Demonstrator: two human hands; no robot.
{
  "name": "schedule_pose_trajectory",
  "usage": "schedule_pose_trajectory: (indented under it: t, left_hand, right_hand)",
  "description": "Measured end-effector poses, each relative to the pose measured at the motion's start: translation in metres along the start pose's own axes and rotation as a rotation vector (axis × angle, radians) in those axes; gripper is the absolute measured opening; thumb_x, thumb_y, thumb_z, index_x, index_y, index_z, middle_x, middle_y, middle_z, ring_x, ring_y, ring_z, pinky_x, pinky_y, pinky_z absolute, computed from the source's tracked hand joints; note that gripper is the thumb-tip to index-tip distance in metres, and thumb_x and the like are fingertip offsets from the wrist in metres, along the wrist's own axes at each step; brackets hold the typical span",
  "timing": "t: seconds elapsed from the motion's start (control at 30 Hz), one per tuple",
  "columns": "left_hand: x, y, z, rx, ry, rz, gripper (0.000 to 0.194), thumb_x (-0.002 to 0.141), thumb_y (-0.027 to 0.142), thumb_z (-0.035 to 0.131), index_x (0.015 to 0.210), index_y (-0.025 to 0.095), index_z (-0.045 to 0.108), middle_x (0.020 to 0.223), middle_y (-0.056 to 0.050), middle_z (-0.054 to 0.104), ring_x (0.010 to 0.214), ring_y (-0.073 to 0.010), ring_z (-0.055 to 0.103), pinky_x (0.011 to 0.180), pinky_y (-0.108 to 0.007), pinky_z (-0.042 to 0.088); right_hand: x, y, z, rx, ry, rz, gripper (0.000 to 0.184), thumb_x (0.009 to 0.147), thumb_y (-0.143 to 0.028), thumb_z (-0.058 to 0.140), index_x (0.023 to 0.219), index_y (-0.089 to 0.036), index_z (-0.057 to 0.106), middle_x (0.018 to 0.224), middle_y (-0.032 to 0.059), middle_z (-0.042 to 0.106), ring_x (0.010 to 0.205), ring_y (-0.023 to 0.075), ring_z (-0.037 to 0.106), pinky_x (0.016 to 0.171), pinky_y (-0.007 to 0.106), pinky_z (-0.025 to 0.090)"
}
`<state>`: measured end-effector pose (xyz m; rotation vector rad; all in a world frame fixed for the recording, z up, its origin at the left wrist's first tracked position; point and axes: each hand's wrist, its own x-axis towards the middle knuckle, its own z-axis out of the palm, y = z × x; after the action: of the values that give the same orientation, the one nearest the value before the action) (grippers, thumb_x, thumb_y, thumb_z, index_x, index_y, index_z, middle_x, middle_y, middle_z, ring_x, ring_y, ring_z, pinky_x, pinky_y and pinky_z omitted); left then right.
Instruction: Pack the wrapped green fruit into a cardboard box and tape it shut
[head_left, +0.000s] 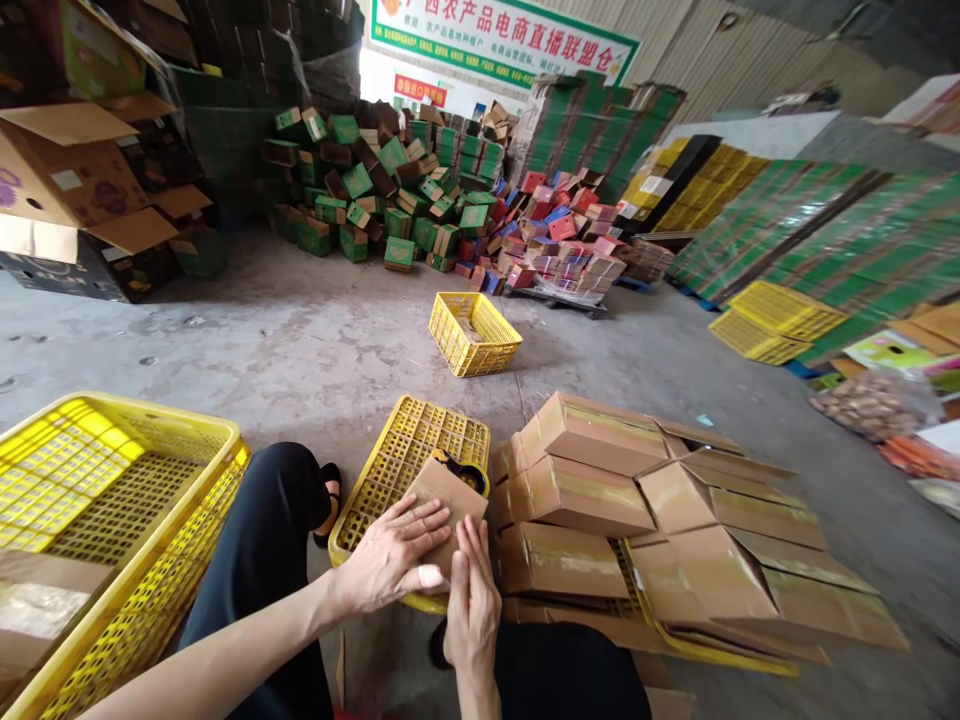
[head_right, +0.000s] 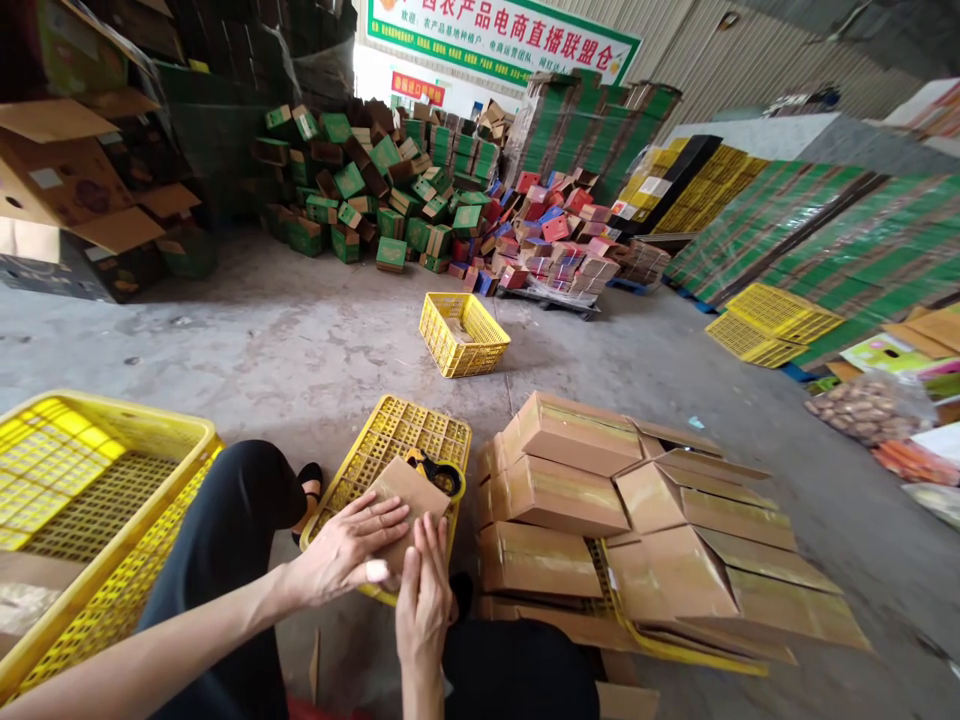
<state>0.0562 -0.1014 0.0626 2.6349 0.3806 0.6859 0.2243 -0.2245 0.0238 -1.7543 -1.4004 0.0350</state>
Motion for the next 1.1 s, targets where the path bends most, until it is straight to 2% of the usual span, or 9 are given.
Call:
schedule_pose_trajectory:
  t: [0.17, 0.27, 0.37, 0.43, 0.5, 0.6, 0.73, 0.93, 1.1]
  left_hand:
    - [0.002, -0.001, 0.002, -0.012, 0.032, -0.009, 0.062, 0.108, 0.061, 0.039, 0.154, 0.02, 0.053, 0.157, -0.01, 0.055, 0.152, -0.0255, 0.044, 0.13, -0.049, 0.029]
    - [0.002, 0.0, 0.003, -0.036, 0.02, -0.02, 0.063, 0.108, 0.062, 0.039, 0.153, 0.021, 0.054, 0.156, -0.01, 0.056, 0.151, -0.0257, 0.045, 0.128, -0.049, 0.031]
    - [0.003, 0.0, 0.002, -0.085, 0.006, -0.029, 0.067, 0.107, 0.064, 0.037, 0.155, 0.02, 0.051, 0.157, -0.011, 0.055, 0.151, -0.0269, 0.045, 0.128, -0.05, 0.032]
    - [0.003, -0.001, -0.001, -0.135, 0.017, -0.025, 0.069, 0.107, 0.066, 0.035, 0.156, 0.021, 0.049, 0.157, -0.012, 0.055, 0.15, -0.0281, 0.046, 0.128, -0.051, 0.032]
    - [0.001, -0.003, -0.005, -0.192, 0.071, -0.027, 0.065, 0.109, 0.063, 0.032, 0.154, 0.021, 0.052, 0.154, -0.013, 0.058, 0.145, -0.0276, 0.051, 0.126, -0.05, 0.035]
    - [-0.002, -0.007, -0.01, -0.223, 0.154, -0.042, 0.055, 0.113, 0.05, 0.027, 0.151, 0.022, 0.055, 0.147, -0.014, 0.063, 0.136, -0.0251, 0.06, 0.124, -0.046, 0.04]
    - [-0.003, -0.006, -0.011, -0.165, 0.144, -0.038, 0.051, 0.113, 0.047, 0.03, 0.15, 0.021, 0.052, 0.145, -0.014, 0.063, 0.136, -0.0252, 0.058, 0.124, -0.047, 0.04]
    - [0.007, -0.004, -0.009, -0.061, 0.134, -0.062, 0.049, 0.112, 0.049, 0.031, 0.144, 0.022, 0.056, 0.138, -0.012, 0.067, 0.135, -0.0251, 0.059, 0.12, -0.041, 0.043]
    - [0.013, -0.003, -0.006, 0.062, 0.162, -0.132, 0.042, 0.112, 0.046, 0.032, 0.131, 0.025, 0.063, 0.121, -0.008, 0.072, 0.115, -0.0233, 0.068, 0.105, -0.037, 0.052]
  right_hand:
    - [0.041, 0.021, -0.001, 0.05, -0.032, 0.032, 0.049, 0.112, -0.041, 0.035, 0.148, -0.021, 0.061, 0.155, 0.01, 0.057, 0.152, 0.0271, 0.044, 0.119, 0.047, 0.049]
    - [0.061, 0.027, 0.001, -0.012, -0.046, 0.059, 0.055, 0.112, -0.047, 0.031, 0.151, -0.018, 0.059, 0.16, 0.012, 0.052, 0.153, 0.0274, 0.043, 0.12, 0.046, 0.048]
    - [0.077, 0.023, 0.006, -0.194, -0.081, 0.034, 0.062, 0.11, -0.054, 0.034, 0.152, -0.015, 0.057, 0.163, 0.016, 0.046, 0.159, 0.0359, 0.03, 0.122, 0.06, 0.04]
    - [0.084, 0.013, 0.011, -0.332, -0.131, 0.005, 0.059, 0.11, -0.053, 0.035, 0.153, -0.018, 0.056, 0.167, 0.015, 0.04, 0.16, 0.0403, 0.022, 0.121, 0.072, 0.032]
    - [0.089, 0.001, 0.015, -0.416, -0.203, -0.042, 0.054, 0.112, -0.047, 0.032, 0.155, -0.023, 0.054, 0.169, 0.0126, 0.037, 0.16, 0.0396, 0.023, 0.12, 0.076, 0.027]
    - [0.092, -0.01, 0.02, -0.434, -0.279, -0.105, 0.054, 0.112, -0.045, 0.031, 0.16, -0.025, 0.045, 0.168, 0.013, 0.038, 0.158, 0.0367, 0.03, 0.119, 0.073, 0.032]
    - [0.092, -0.009, 0.021, -0.408, -0.28, -0.102, 0.056, 0.111, -0.048, 0.034, 0.163, -0.027, 0.038, 0.168, 0.012, 0.039, 0.157, 0.0382, 0.032, 0.118, 0.073, 0.035]
    - [0.081, 0.006, 0.014, -0.324, -0.269, -0.147, 0.051, 0.111, -0.04, 0.038, 0.161, -0.033, 0.043, 0.171, 0.0069, 0.035, 0.161, 0.0372, 0.023, 0.12, 0.068, 0.038]
    - [0.053, 0.002, -0.001, -0.217, -0.263, -0.247, 0.053, 0.11, -0.032, 0.04, 0.163, -0.032, 0.038, 0.172, 0.0018, 0.033, 0.163, 0.0338, 0.011, 0.124, 0.06, 0.04]
